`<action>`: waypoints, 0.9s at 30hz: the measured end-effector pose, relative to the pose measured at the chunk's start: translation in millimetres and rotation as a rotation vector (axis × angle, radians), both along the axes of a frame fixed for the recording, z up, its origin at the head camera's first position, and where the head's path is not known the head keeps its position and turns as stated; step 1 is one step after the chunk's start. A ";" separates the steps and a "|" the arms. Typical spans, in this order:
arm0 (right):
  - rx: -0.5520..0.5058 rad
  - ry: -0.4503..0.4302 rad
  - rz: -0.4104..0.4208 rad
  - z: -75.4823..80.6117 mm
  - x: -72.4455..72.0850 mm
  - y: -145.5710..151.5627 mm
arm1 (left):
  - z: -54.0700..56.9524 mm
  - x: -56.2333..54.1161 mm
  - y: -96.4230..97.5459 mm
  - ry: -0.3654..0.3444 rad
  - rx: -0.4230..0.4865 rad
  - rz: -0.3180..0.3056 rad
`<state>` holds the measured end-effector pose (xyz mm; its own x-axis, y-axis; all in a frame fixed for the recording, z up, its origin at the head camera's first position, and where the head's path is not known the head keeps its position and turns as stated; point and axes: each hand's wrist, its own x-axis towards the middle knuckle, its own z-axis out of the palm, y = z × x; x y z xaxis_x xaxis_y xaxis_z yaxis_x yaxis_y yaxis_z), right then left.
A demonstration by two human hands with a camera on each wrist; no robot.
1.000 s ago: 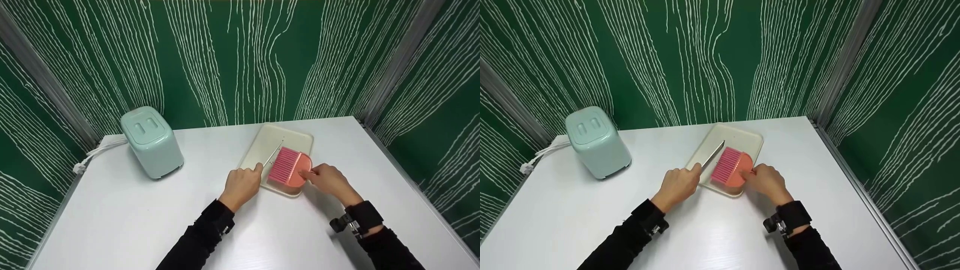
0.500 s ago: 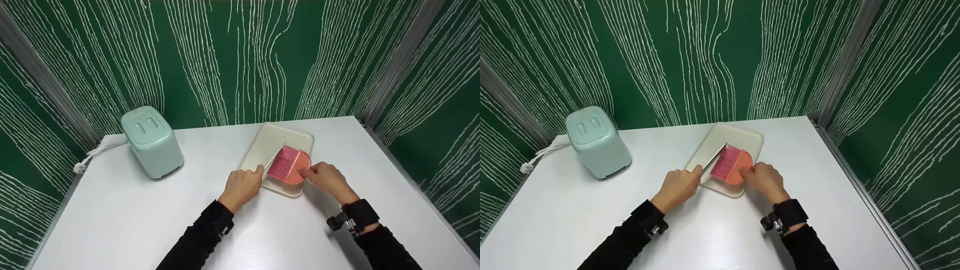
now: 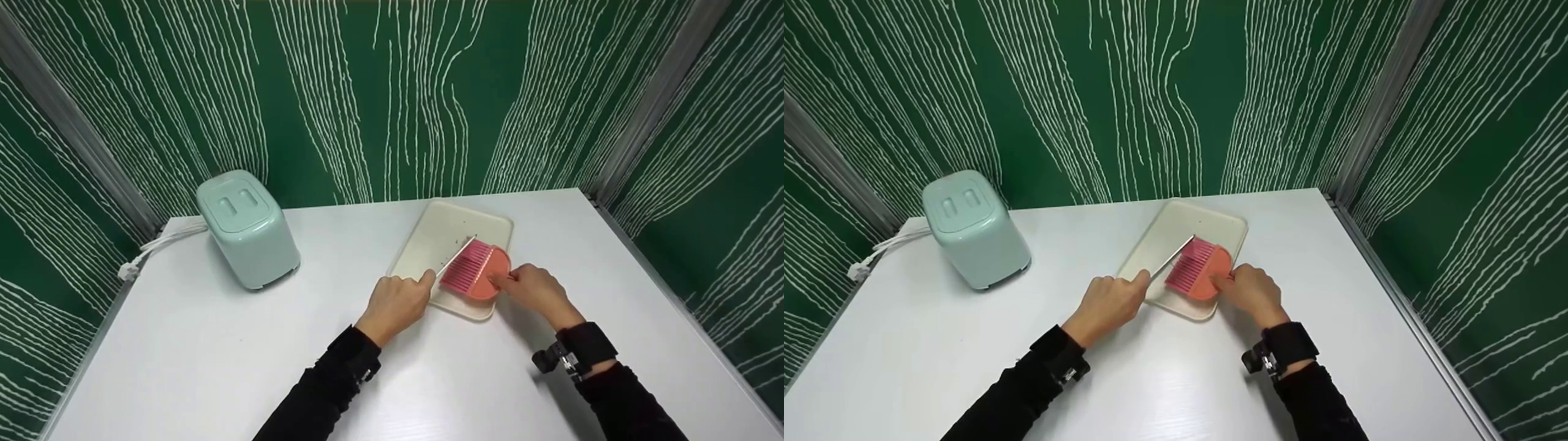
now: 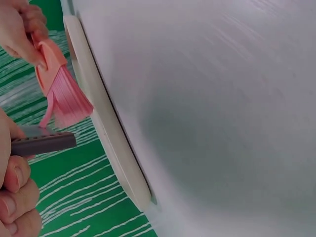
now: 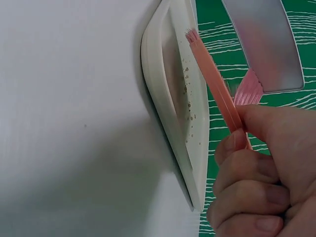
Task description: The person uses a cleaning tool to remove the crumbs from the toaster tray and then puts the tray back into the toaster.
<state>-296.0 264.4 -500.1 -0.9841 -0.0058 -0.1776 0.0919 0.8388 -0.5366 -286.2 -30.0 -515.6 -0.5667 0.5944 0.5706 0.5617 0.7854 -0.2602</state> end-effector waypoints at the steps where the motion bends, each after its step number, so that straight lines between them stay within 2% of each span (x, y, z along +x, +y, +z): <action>1: 0.004 -0.002 -0.002 -0.1 -0.1 0.7 | 0.9 0.5 0.4 0.001 -0.001 -0.003; 9: 0.013 -0.014 -0.015 4.5 2.8 5.9 | 3.0 -1.3 0.7 -0.016 0.026 0.003; 19: -0.015 0.040 0.000 10.5 10.7 2.4 | -0.4 -2.1 -4.6 -0.005 0.070 0.010; 21: -0.019 0.050 0.003 11.5 11.4 1.8 | 0.5 -2.5 -4.9 -0.037 0.078 0.013; 27: -0.034 0.091 0.004 16.5 10.9 0.7 | 2.9 -4.3 -5.4 -0.192 0.159 0.027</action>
